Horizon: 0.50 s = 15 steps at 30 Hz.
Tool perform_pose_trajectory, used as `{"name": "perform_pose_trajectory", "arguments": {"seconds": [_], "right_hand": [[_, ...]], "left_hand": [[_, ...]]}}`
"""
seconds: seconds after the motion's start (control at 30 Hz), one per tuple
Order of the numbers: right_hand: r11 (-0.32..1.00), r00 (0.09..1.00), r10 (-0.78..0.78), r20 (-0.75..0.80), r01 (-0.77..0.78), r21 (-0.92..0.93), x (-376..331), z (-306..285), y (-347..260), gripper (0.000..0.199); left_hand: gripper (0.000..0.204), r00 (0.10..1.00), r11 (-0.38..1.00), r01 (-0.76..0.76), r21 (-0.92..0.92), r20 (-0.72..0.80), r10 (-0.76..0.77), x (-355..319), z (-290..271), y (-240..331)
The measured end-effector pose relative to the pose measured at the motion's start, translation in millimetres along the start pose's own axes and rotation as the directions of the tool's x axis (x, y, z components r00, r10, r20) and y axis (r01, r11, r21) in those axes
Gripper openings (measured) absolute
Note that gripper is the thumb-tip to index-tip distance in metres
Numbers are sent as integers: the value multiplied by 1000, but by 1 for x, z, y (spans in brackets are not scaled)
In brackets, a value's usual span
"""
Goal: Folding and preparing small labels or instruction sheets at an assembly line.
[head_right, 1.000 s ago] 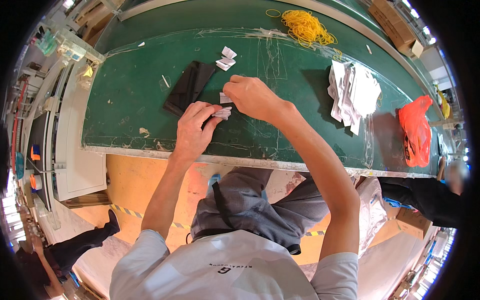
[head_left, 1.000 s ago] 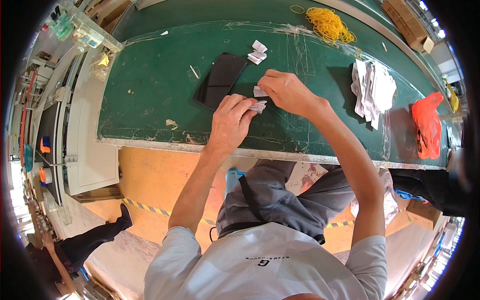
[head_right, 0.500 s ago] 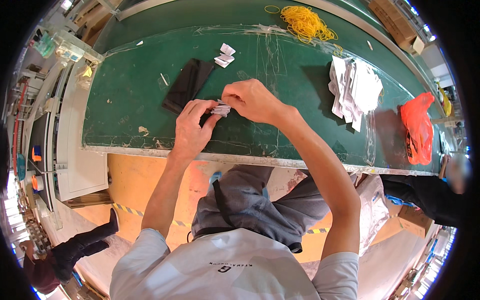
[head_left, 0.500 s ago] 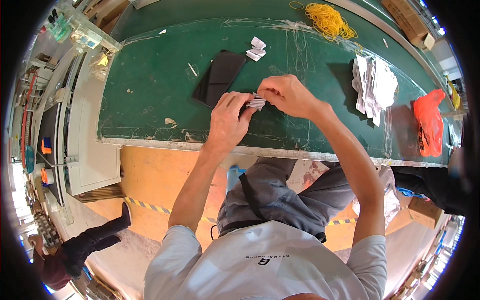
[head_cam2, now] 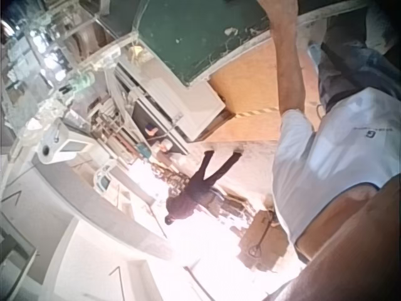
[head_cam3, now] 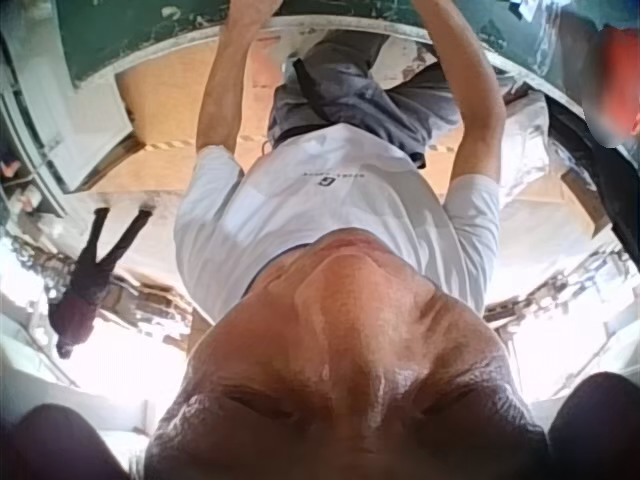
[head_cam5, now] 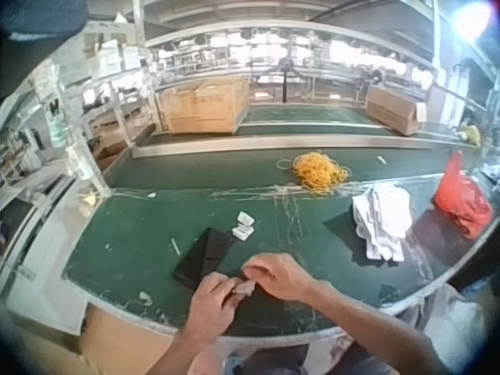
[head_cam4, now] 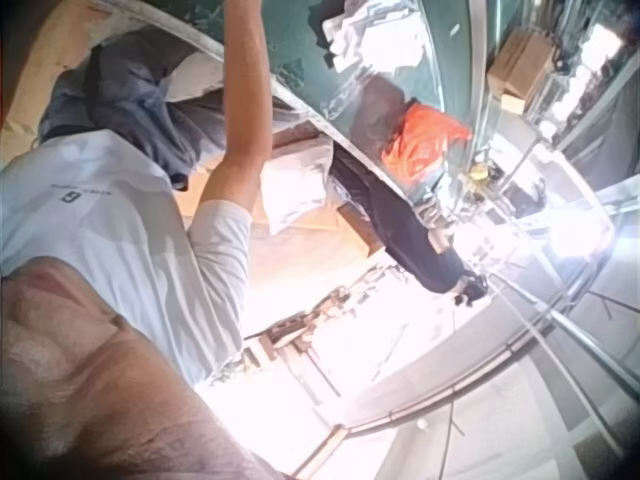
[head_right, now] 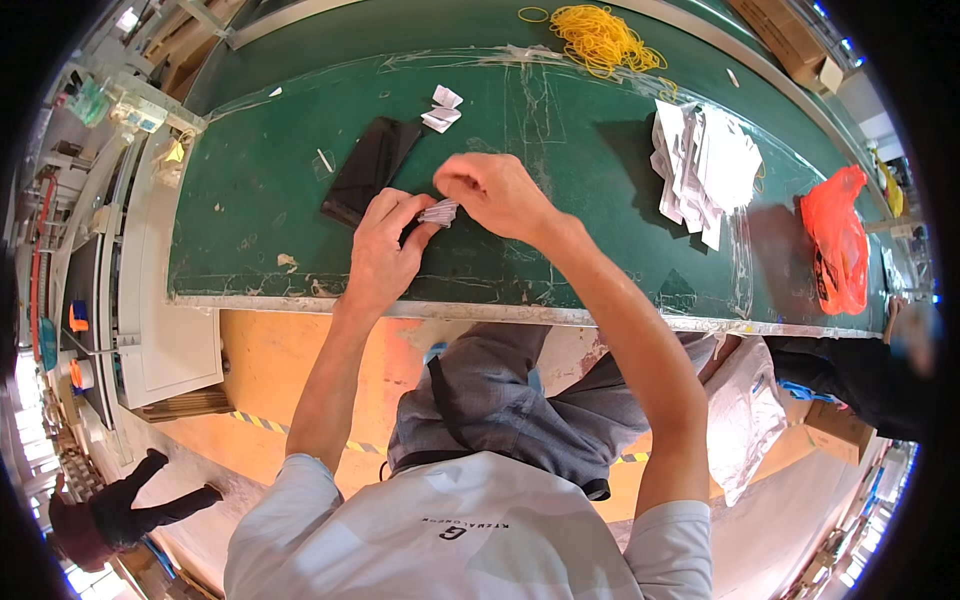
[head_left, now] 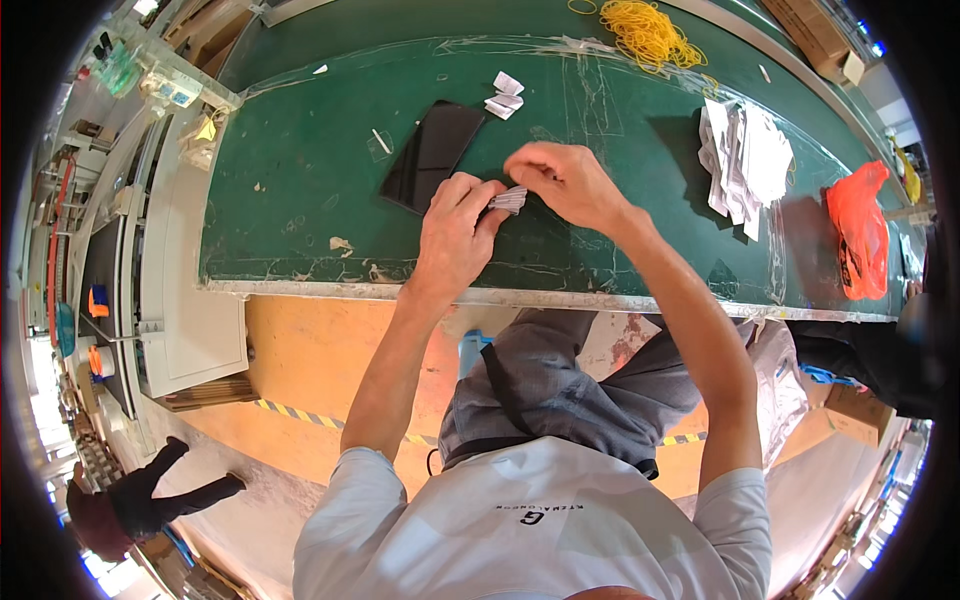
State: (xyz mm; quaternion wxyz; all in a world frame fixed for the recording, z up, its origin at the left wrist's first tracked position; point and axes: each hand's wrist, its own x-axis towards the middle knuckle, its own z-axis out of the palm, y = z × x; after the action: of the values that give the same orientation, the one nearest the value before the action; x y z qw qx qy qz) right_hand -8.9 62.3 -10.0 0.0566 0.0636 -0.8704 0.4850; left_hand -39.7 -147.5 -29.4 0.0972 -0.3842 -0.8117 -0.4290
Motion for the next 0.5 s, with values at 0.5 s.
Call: {"name": "perform_pose_trajectory", "arguments": {"seconds": [0.5], "right_hand": [[983,946,17,-324,44,179,-1,67,-29,47]], "left_hand": [[47,990,989,-138,-53,-31,137,-1,5,-8]]}}
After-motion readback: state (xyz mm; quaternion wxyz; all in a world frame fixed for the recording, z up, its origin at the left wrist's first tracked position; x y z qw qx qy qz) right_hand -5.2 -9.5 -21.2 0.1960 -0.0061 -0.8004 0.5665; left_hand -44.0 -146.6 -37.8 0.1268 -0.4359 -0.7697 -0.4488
